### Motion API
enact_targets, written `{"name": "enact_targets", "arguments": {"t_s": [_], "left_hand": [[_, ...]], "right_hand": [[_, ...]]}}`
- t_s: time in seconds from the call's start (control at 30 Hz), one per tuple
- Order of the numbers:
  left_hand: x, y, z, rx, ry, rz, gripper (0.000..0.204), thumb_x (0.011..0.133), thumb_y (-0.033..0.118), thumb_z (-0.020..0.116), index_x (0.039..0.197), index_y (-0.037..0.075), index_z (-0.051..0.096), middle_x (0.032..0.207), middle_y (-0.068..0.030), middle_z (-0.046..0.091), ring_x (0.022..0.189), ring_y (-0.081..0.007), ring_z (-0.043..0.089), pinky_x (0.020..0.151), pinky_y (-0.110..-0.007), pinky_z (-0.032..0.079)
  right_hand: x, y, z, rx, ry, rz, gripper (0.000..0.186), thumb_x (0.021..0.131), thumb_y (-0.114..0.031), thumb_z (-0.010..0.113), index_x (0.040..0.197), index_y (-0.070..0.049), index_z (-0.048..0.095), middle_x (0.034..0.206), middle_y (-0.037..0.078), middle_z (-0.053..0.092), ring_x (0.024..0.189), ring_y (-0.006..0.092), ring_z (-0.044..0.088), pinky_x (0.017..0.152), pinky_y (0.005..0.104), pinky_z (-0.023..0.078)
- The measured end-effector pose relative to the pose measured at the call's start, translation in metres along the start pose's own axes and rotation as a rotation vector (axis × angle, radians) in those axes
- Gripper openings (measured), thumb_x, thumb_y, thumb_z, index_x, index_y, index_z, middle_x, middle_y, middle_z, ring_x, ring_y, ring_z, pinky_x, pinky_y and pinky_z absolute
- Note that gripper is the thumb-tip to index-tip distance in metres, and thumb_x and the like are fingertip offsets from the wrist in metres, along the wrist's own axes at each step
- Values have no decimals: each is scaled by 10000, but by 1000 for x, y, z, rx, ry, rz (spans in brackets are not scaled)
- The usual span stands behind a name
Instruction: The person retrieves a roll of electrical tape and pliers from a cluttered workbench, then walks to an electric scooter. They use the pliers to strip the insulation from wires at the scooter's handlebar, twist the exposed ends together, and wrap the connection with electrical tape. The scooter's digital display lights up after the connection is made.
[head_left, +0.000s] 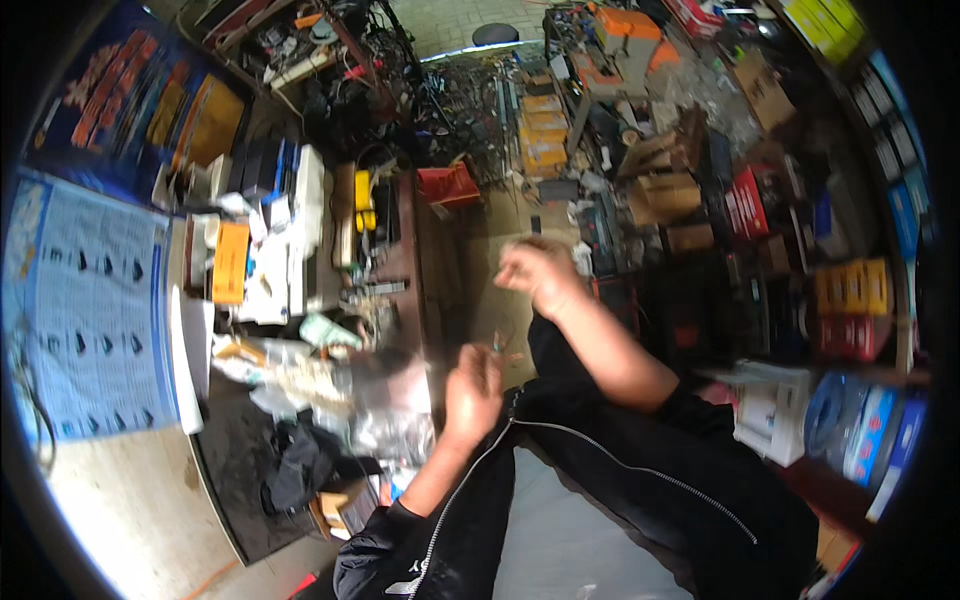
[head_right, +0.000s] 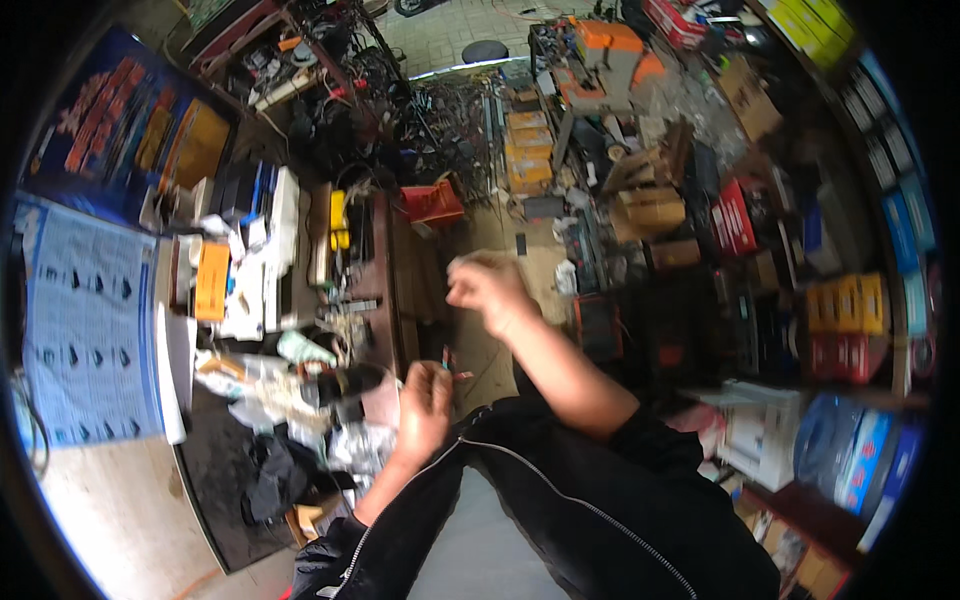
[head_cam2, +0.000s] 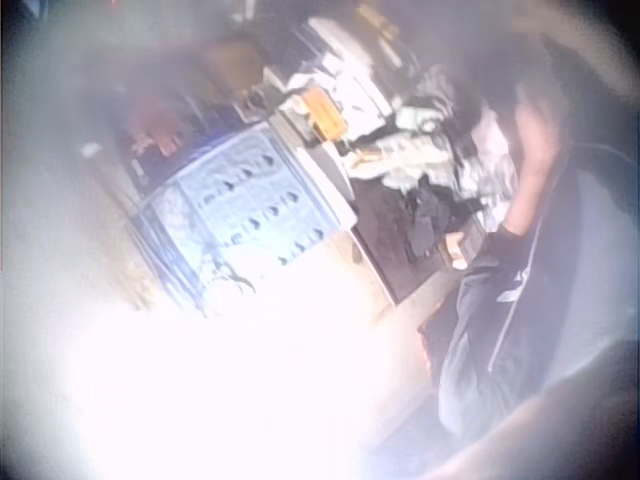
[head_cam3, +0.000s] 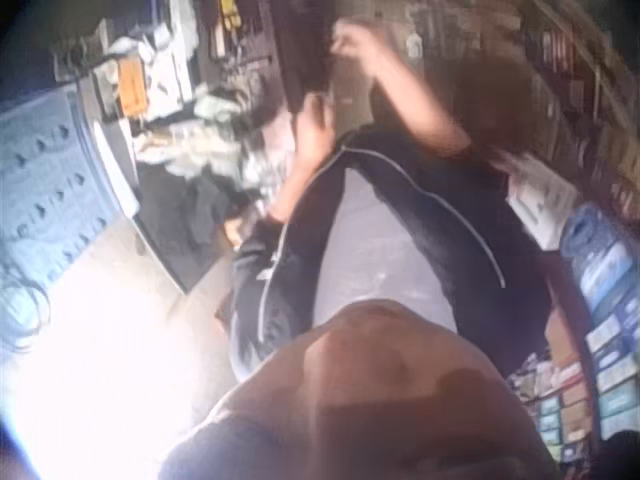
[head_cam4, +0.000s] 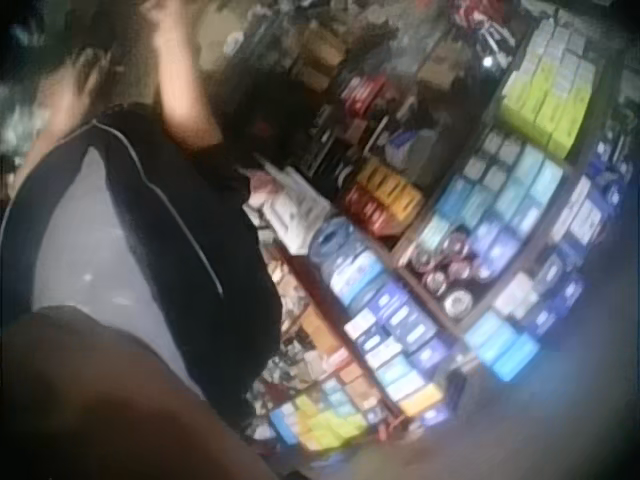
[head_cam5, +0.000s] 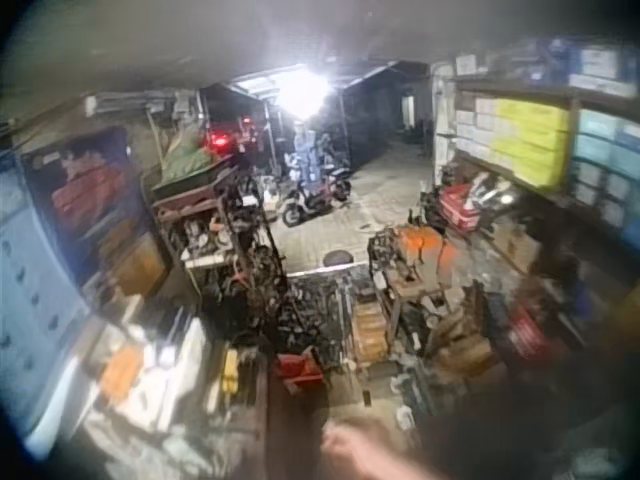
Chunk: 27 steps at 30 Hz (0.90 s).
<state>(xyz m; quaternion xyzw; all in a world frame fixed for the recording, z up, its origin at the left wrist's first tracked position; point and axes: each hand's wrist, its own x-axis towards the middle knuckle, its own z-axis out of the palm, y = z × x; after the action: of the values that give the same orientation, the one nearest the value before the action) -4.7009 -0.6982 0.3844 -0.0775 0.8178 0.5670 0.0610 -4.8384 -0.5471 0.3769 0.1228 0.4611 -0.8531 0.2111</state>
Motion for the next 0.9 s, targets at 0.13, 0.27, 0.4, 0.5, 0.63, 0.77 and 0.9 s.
{"name": "enact_targets", "arguments": {"t_s": [0.13, 0.27, 0.4, 0.5, 0.63, 0.77, 0.9], "left_hand": [[118, 41, 2, -104, -43, -93, 176, 1030, 160, 503, 941, 10, 526, 701, -21, 524, 615, -90, 467, 567, -259, 419], [236, 78, -6, -146, 11, -68, 176, 1041, 168, 483, 932, 35, 519, 704, 13, 506, 613, -54, 428, 545, -221, 377], [355, 91, -13, -58, 40, 17, 156, 1034, 143, 473, 962, 22, 541, 734, -12, 552, 653, -67, 472, 588, -233, 418], [449, 103, -20, -13, 61, 84, 203, 1011, 184, 493, 1018, -11, 548, 749, -170, 631, 671, -237, 645, 602, -385, 486], [546, 139, -35, -58, -54, 120, 199, 1008, 184, 488, 1010, -5, 551, 761, -188, 622, 678, -285, 644, 601, -397, 483], [643, 161, -45, -7, -44, 187, 201, 1006, 192, 514, 987, 2, 577, 777, -63, 600, 707, -118, 547, 645, -289, 465], [746, 163, -41, -515, -91, -2, 133, 1048, 156, 463, 1032, 50, 541, 820, -33, 595, 699, -80, 500, 658, -244, 437]], "right_hand": [[111, -97, -30, -205, 51, -26, 302, 966, -330, 645, 901, -36, 668, 804, 45, 643, 733, 134, 620, 715, 314, 545], [181, -146, -1, -290, -209, 62, 343, 971, -322, 634, 934, 16, 686, 823, 50, 668, 691, 103, 607, 645, 257, 520], [268, -193, 19, -520, -346, 178, 359, 900, -303, 712, 1050, 22, 707, 891, 59, 692, 798, 110, 633, 765, 272, 517], [339, -226, 25, -527, -419, 130, 323, 888, -260, 715, 1028, 30, 717, 909, 78, 711, 826, 118, 647, 785, 274, 521], [421, -271, 34, -635, -275, 98, 280, 867, -216, 725, 957, 50, 714, 818, 74, 701, 733, 129, 656, 684, 274, 533], [526, -333, 26, -278, 26, -21, 239, 882, -229, 722, 905, 4, 669, 741, 38, 648, 635, 121, 623, 610, 296, 549], [634, -385, -3, -264, -24, -36, 271, 979, -250, 621, 916, 13, 645, 700, 55, 600, 589, 163, 606, 581, 332, 542]]}}
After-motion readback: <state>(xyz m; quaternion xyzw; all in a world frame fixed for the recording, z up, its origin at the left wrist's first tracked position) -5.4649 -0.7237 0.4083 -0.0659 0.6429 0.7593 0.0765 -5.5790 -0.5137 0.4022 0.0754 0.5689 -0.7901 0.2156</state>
